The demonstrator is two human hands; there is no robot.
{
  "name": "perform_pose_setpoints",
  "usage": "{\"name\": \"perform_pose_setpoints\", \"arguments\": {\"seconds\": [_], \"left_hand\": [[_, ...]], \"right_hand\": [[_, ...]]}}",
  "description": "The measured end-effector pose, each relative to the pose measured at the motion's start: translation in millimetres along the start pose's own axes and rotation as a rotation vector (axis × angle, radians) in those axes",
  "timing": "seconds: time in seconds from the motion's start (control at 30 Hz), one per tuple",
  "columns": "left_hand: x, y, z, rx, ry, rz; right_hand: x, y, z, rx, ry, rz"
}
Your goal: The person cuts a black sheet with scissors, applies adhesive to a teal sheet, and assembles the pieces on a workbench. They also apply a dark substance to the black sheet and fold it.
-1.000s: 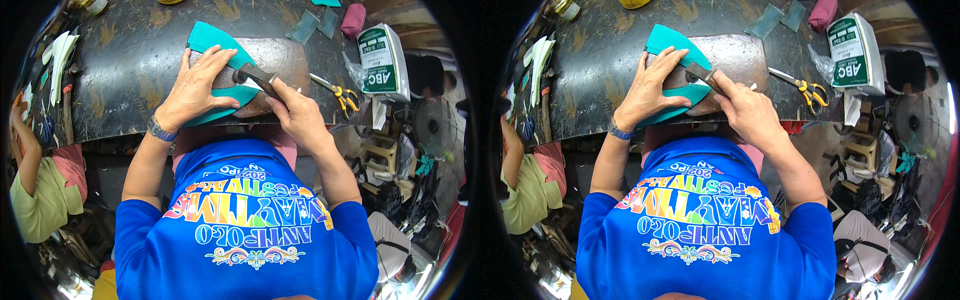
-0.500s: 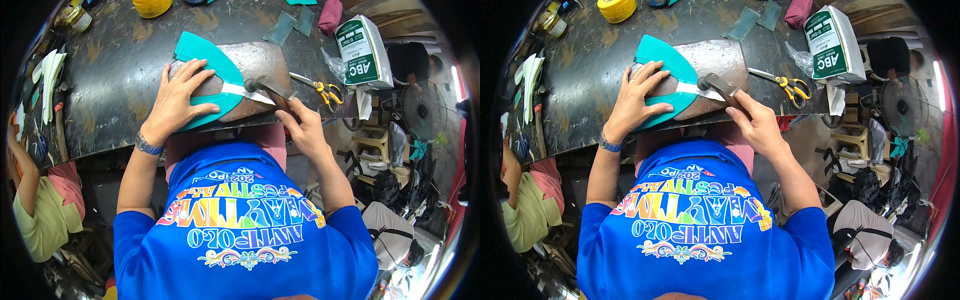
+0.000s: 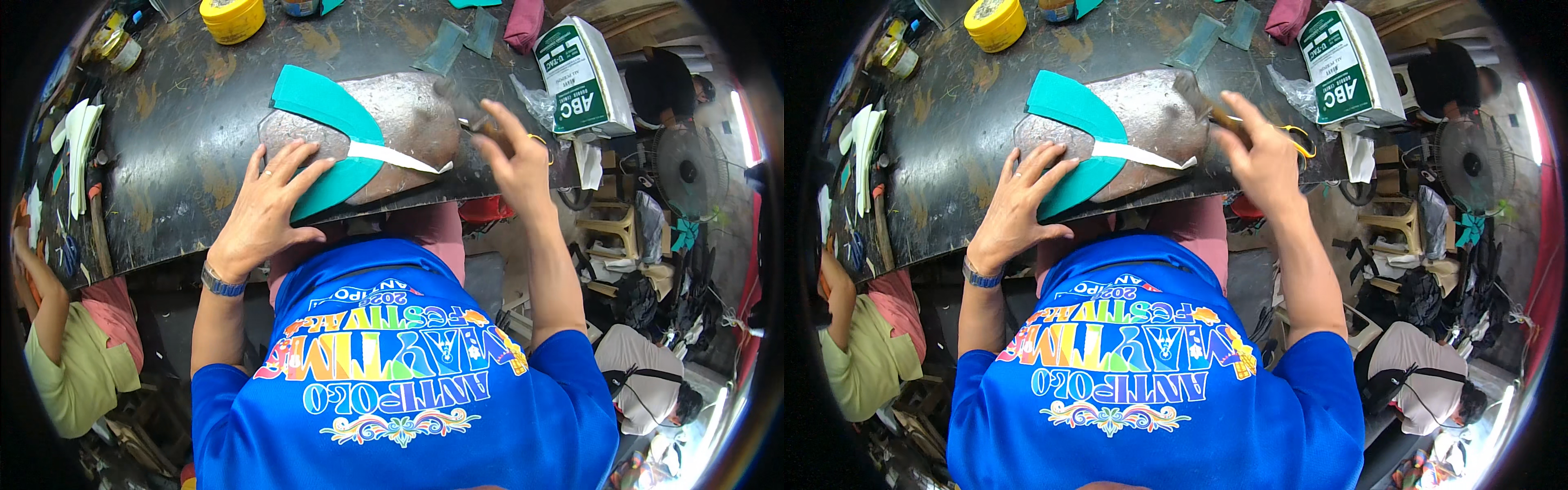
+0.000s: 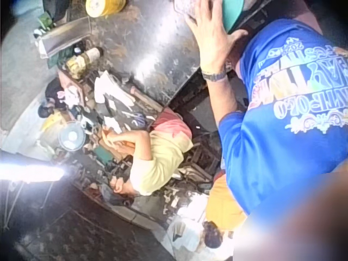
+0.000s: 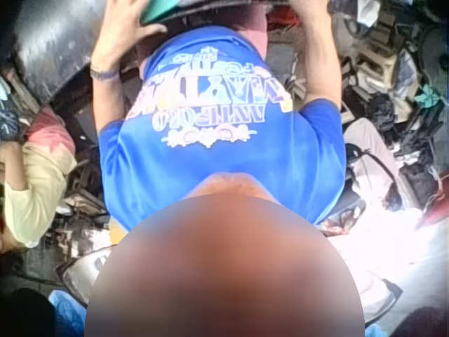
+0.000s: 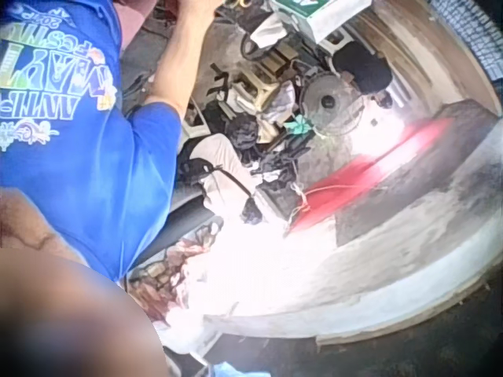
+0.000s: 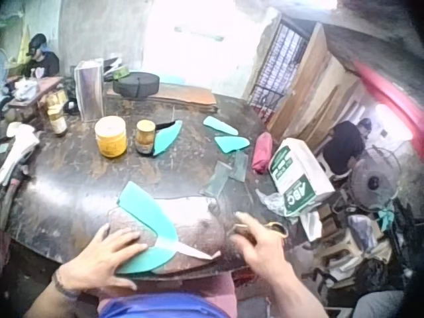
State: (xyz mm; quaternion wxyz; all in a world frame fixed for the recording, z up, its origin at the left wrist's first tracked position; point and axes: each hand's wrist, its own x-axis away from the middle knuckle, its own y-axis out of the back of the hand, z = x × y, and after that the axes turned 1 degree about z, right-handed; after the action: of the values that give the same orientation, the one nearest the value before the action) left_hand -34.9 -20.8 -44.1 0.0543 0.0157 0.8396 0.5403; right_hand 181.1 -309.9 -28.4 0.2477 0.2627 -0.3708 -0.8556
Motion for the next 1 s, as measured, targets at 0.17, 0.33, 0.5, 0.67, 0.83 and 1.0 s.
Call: {"name": "perform_pose_setpoints", "arguments": {"seconds": [0.17,0.33,0.5,0.67,0.83,1.0], "left_hand": [[9.2,7.8,0.7,0.078,-0.024,-0.033],[1.7,49.9,-4.7,0.085,-0.060,-0.186],[-16.8,139.0,-10.6,-0.027,-0.132,-0.241],[-90.6,158.8,31.4,-0.014,-0.248,0.047],[-155.8,76.3,64.6,-0.228,-0.020,0.143],[-135.5,40.6,53.7,-0.241,-0.097,-0.309]], "right_hand": [[-56.9,-17.5,-64.7,0.296,0.054,-0.205],[-80.3,-30.1,-77.0,0.351,0.071,-0.182],[-47.4,-12.4,-52.3,0.120,0.109,-0.207],[7.7,17.8,-68.7,0.541,-0.097,-0.212],[43.4,23.4,-88.7,0.527,-0.191,-0.105],[64.6,41.4,-65.3,0.425,-0.294,0.062]]}}
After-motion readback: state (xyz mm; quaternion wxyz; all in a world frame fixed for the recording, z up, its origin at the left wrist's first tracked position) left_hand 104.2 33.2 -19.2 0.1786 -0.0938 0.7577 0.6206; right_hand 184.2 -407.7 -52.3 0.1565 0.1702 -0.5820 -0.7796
